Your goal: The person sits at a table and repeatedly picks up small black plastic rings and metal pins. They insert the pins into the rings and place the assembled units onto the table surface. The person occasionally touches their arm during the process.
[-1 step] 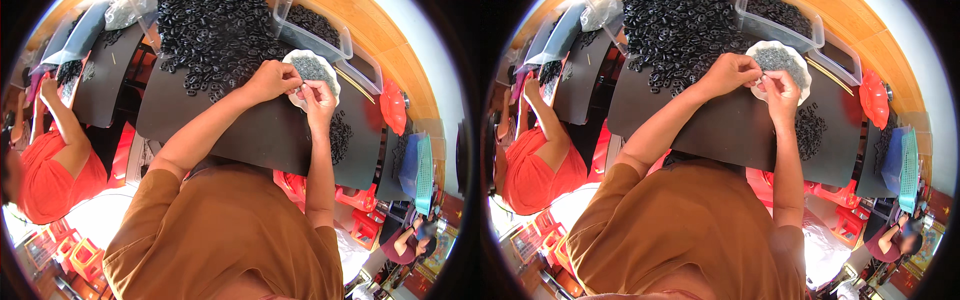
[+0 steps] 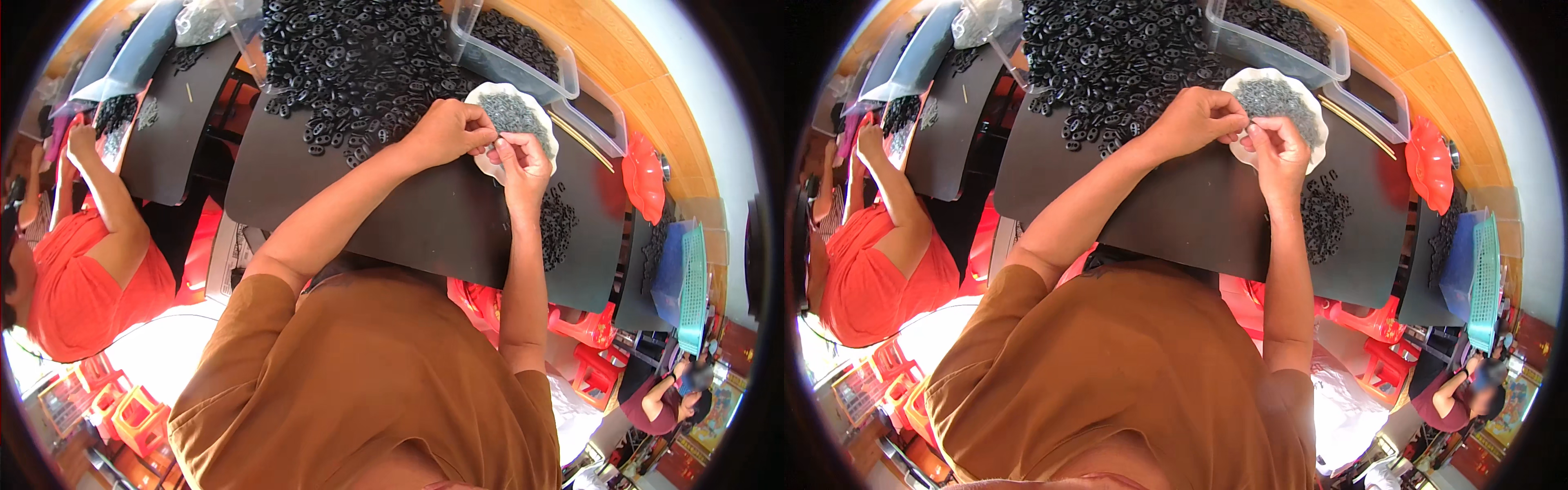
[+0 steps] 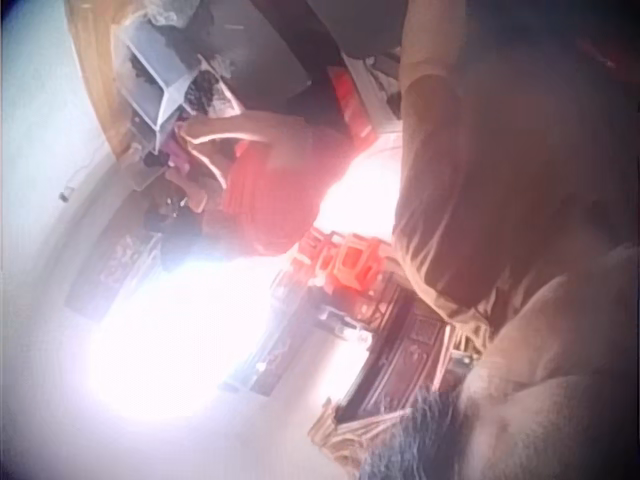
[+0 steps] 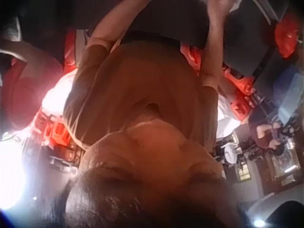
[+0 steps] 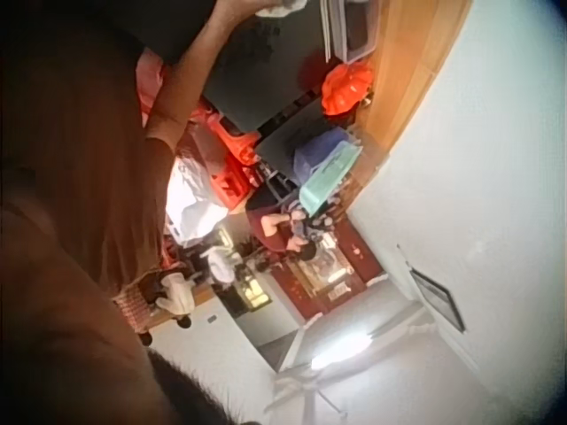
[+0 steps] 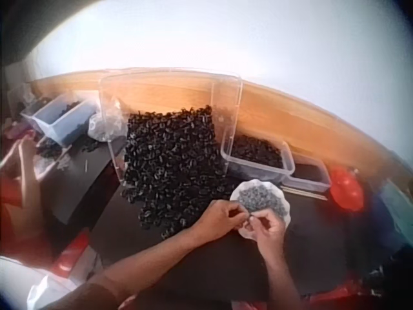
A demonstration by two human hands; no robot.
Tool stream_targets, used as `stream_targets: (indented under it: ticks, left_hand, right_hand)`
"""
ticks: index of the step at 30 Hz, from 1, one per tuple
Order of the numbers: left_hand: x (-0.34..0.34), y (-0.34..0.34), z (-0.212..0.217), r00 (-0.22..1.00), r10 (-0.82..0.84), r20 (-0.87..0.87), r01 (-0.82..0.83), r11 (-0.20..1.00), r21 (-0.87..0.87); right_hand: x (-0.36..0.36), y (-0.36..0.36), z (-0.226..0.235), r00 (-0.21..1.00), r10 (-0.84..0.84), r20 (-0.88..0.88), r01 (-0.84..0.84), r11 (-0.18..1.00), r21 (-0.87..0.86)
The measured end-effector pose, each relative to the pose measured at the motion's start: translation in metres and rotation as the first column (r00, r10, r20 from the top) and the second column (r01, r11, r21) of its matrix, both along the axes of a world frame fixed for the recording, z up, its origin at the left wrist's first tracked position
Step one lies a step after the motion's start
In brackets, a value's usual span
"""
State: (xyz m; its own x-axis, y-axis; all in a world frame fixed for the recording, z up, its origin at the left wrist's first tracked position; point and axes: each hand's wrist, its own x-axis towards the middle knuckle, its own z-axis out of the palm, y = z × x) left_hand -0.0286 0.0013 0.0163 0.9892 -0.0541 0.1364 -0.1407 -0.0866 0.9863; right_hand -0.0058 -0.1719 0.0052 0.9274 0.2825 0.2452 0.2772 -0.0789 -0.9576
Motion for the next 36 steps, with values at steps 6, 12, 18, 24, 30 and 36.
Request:
stream_targets:
  ticks: [6,12,18,24,30,36]
  left_hand:
    - [-0.016,0.003,0.013,0.995,0.048,0.090,-0.050,0.999,0.021]
    - [-0.056,0.039,0.022,0.988,0.110,0.109,-0.129,0.975,0.182]
    - [-0.107,0.082,0.014,0.959,0.092,0.268,-0.230,0.808,0.543]
    - [-0.109,0.062,-0.003,0.947,0.055,0.317,-0.286,0.600,0.747]
    - [-0.102,0.065,-0.008,0.941,0.023,0.338,-0.290,0.568,0.770]
    - [-0.102,0.064,-0.009,0.941,-0.011,0.338,-0.271,0.576,0.772]
  right_hand:
    - [-0.011,0.007,0.010,0.999,0.049,0.019,-0.051,0.990,0.131]
    - [-0.029,0.007,-0.004,0.985,0.170,0.025,-0.169,0.985,-0.019]
    - [-0.046,0.013,-0.014,0.951,0.280,0.128,-0.261,0.954,-0.147]
    - [-0.052,0.023,-0.015,0.958,0.282,0.051,-0.262,0.934,-0.244]
    - [-0.053,0.021,-0.015,0.964,0.255,0.077,-0.229,0.941,-0.249]
    - [-0.054,0.021,-0.015,0.972,0.230,0.047,-0.214,0.951,-0.222]
